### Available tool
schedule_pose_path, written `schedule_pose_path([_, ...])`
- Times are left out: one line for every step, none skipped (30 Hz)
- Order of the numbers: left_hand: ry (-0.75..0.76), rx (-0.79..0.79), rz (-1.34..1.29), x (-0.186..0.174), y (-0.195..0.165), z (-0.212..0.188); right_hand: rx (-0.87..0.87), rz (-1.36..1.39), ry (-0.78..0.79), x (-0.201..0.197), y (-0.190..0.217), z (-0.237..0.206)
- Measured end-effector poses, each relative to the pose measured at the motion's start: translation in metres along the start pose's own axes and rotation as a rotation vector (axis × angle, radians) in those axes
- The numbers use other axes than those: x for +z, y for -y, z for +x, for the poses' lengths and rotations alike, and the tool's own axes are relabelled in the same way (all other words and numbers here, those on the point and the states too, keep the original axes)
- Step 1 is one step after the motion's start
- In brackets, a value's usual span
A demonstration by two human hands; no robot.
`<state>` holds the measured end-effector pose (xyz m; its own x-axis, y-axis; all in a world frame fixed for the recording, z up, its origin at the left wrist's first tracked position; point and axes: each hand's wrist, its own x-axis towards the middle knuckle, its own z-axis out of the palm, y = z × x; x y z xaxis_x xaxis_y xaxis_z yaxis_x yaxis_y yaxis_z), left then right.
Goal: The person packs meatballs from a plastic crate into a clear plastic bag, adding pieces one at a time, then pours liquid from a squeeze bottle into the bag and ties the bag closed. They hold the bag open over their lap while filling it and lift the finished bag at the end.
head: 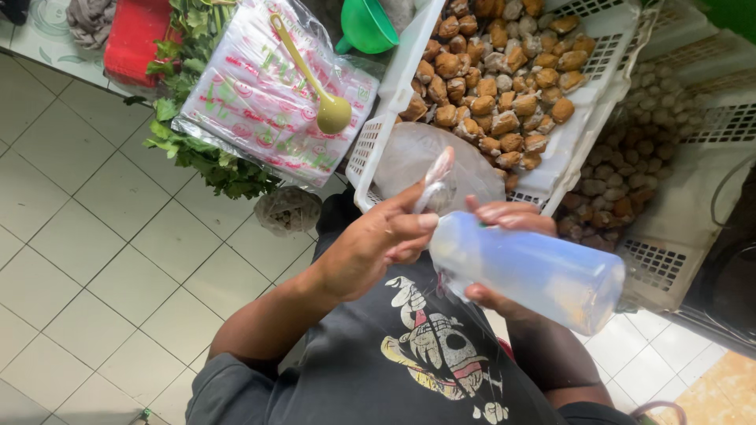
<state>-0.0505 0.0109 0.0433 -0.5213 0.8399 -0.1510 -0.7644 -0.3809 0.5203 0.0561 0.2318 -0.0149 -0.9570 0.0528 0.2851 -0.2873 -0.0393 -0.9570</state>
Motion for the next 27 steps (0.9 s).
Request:
schedule_pose_path([-0.002, -0.007, 0.051, 0.004, 0.000, -0.001, 0.026, 0.033, 0.016, 0.000, -0.005, -0.006])
schedule_pose_path([-0.001, -0.013, 0.104, 0.007, -0.001, -0.004, 0.057, 0.010, 0.010, 0.001, -0.018, -0.008])
schedule_pose_path([0.001, -0.020, 0.159, 0.011, -0.002, -0.006, 0.086, -0.013, 0.002, 0.000, -0.031, -0.009])
schedule_pose_path([0.034, -0.034, 0.154, 0.014, -0.002, -0.008, 0.237, 0.105, 0.039, -0.002, -0.048, -0.006])
schedule_pose_path([0.066, -0.047, 0.148, 0.017, -0.003, -0.010, 0.389, 0.224, 0.078, -0.007, -0.064, -0.003])
schedule_pose_path([0.094, -0.061, 0.139, 0.019, -0.004, -0.011, 0.232, -0.086, 0.083, -0.013, -0.076, 0.001])
schedule_pose_path([0.095, -0.062, 0.133, 0.021, -0.003, -0.011, 0.077, -0.396, 0.086, -0.022, -0.086, 0.005])
schedule_pose_path([0.095, -0.062, 0.126, 0.022, -0.003, -0.011, -0.080, -0.705, 0.091, -0.031, -0.091, 0.007])
schedule_pose_path([0.095, -0.058, 0.122, 0.023, -0.003, -0.010, -0.029, -0.665, 0.066, -0.041, -0.091, 0.009])
schedule_pose_path([0.113, -0.059, 0.130, 0.024, -0.004, -0.010, 0.020, -0.624, 0.042, -0.052, -0.086, 0.009])
schedule_pose_path([0.130, -0.062, 0.137, 0.025, -0.004, -0.010, 0.071, -0.581, 0.017, -0.060, -0.079, 0.009])
schedule_pose_path([0.147, -0.068, 0.141, 0.026, -0.005, -0.009, 0.067, -0.625, 0.029, -0.067, -0.071, 0.008])
schedule_pose_path([0.157, -0.084, 0.133, 0.028, -0.005, -0.008, 0.065, -0.669, 0.041, -0.072, -0.061, 0.007])
schedule_pose_path([0.168, -0.098, 0.128, 0.030, -0.005, -0.006, 0.059, -0.713, 0.052, -0.075, -0.051, 0.006])
schedule_pose_path([0.180, -0.113, 0.127, 0.032, -0.006, -0.002, 0.110, -0.610, 0.018, -0.076, -0.043, 0.006])
schedule_pose_path([0.180, -0.113, 0.150, 0.032, -0.008, 0.002, 0.161, -0.506, -0.020, -0.076, -0.036, 0.006])
schedule_pose_path([0.179, -0.116, 0.167, 0.032, -0.010, 0.008, 0.216, -0.403, -0.057, -0.076, -0.031, 0.006])
schedule_pose_path([0.176, -0.118, 0.181, 0.031, -0.012, 0.015, 0.273, -0.300, -0.094, -0.075, -0.028, 0.007])
schedule_pose_path([0.174, -0.118, 0.199, 0.031, -0.014, 0.021, 0.323, -0.195, -0.130, -0.074, -0.027, 0.009])
schedule_pose_path([0.173, -0.115, 0.224, 0.029, -0.017, 0.027, 0.365, -0.088, -0.167, -0.073, -0.027, 0.011])
schedule_pose_path([0.170, -0.111, 0.250, 0.028, -0.019, 0.031, 0.319, -0.120, -0.148, -0.072, -0.028, 0.012])
schedule_pose_path([0.169, -0.108, 0.250, 0.027, -0.021, 0.033, 0.275, -0.151, -0.128, -0.071, -0.030, 0.014])
schedule_pose_path([0.165, -0.106, 0.249, 0.026, -0.023, 0.033, 0.232, -0.180, -0.106, -0.070, -0.032, 0.015])
schedule_pose_path([0.161, -0.103, 0.249, 0.024, -0.026, 0.033, 0.226, -0.157, -0.112, -0.069, -0.033, 0.017])
schedule_pose_path([0.151, -0.108, 0.264, 0.023, -0.027, 0.033, 0.222, -0.133, -0.116, -0.067, -0.034, 0.018])
schedule_pose_path([0.140, -0.113, 0.273, 0.021, -0.028, 0.031, 0.222, -0.110, -0.119, -0.066, -0.035, 0.018])
schedule_pose_path([0.130, -0.117, 0.282, 0.020, -0.028, 0.030, 0.208, -0.145, -0.114, -0.064, -0.035, 0.019])
